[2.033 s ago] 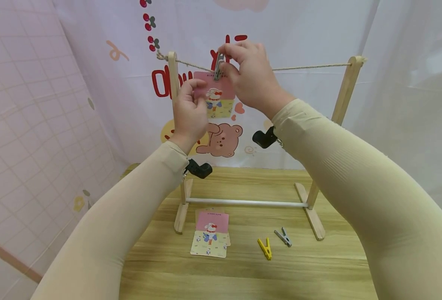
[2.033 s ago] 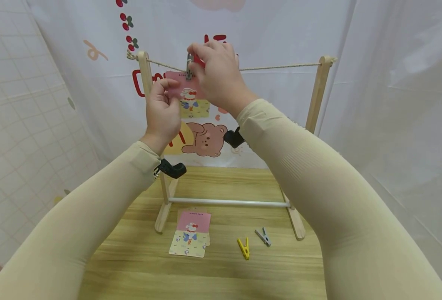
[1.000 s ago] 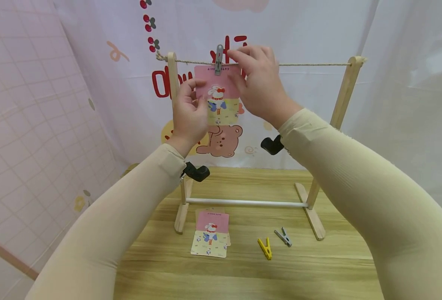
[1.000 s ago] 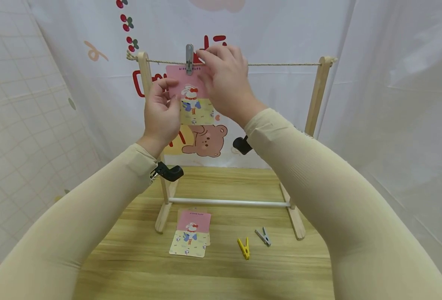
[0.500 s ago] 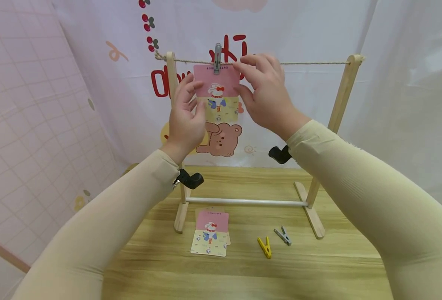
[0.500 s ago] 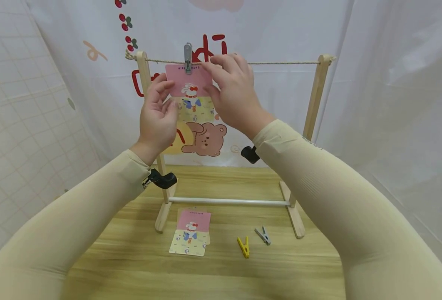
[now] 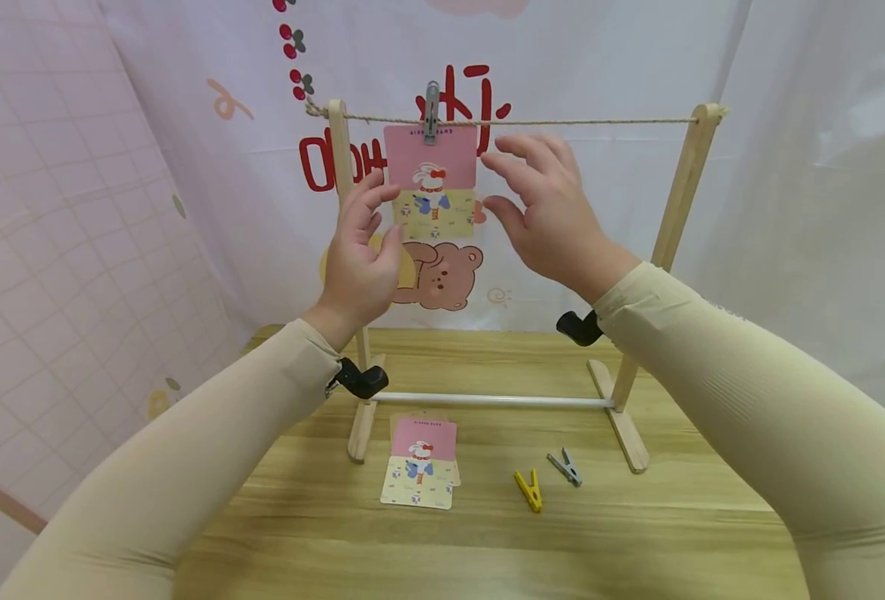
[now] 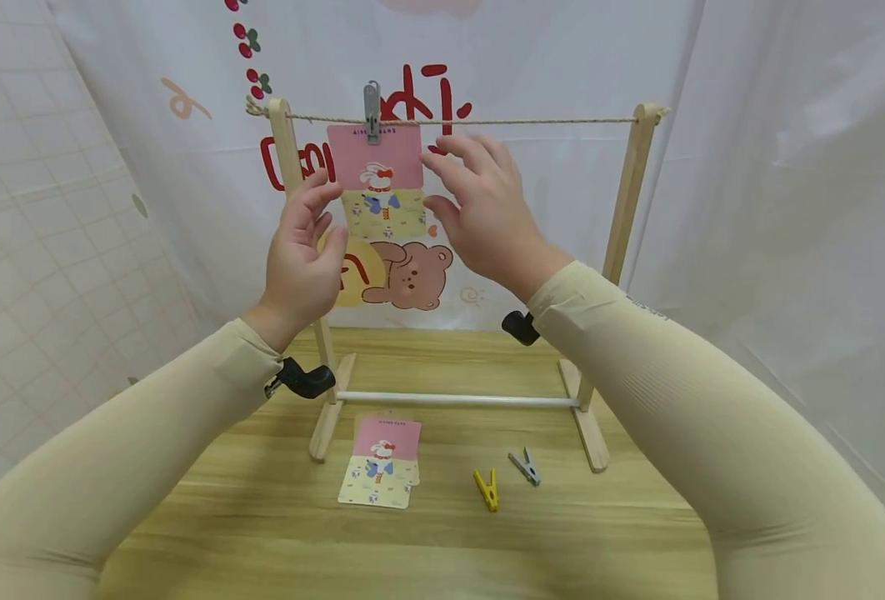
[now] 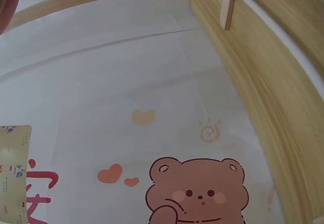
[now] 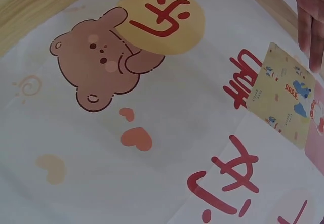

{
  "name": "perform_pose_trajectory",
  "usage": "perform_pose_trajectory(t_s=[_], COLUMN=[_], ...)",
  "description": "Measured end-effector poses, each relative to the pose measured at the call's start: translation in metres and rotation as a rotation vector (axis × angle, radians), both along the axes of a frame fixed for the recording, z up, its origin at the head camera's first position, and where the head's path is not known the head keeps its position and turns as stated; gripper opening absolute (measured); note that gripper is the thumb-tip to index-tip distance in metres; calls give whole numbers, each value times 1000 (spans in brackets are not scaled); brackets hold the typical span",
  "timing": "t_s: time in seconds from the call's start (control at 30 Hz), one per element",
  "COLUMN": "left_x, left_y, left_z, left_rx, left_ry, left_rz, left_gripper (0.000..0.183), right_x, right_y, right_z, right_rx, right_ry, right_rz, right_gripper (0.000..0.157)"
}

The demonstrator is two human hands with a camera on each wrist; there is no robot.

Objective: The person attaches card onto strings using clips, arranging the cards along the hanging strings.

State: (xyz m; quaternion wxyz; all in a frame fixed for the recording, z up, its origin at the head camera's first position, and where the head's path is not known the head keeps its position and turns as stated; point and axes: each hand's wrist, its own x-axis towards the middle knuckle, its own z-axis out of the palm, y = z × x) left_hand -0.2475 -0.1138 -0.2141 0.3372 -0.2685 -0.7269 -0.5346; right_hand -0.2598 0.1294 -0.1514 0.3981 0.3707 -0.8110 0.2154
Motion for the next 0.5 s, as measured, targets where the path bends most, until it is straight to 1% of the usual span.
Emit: perform_pose_trajectory(t_s=[0.23, 0.37, 0.5], left_x=[0, 2, 3], left_y=[-5, -6, -7], left_z=[-10, -15, -22], left_rx=[-53, -77, -99], left_ry=[-40, -68, -75], left_rz=[0, -13, -26], left_gripper=[43, 45, 47], right_x=[0, 0, 0], right_y=[12, 20, 28], right_z=[-14, -22, -30], right_rx=[-2, 1, 0], right_ry=[-15, -33, -48], right_rz=[35, 44, 39], right_gripper=[41, 40, 42])
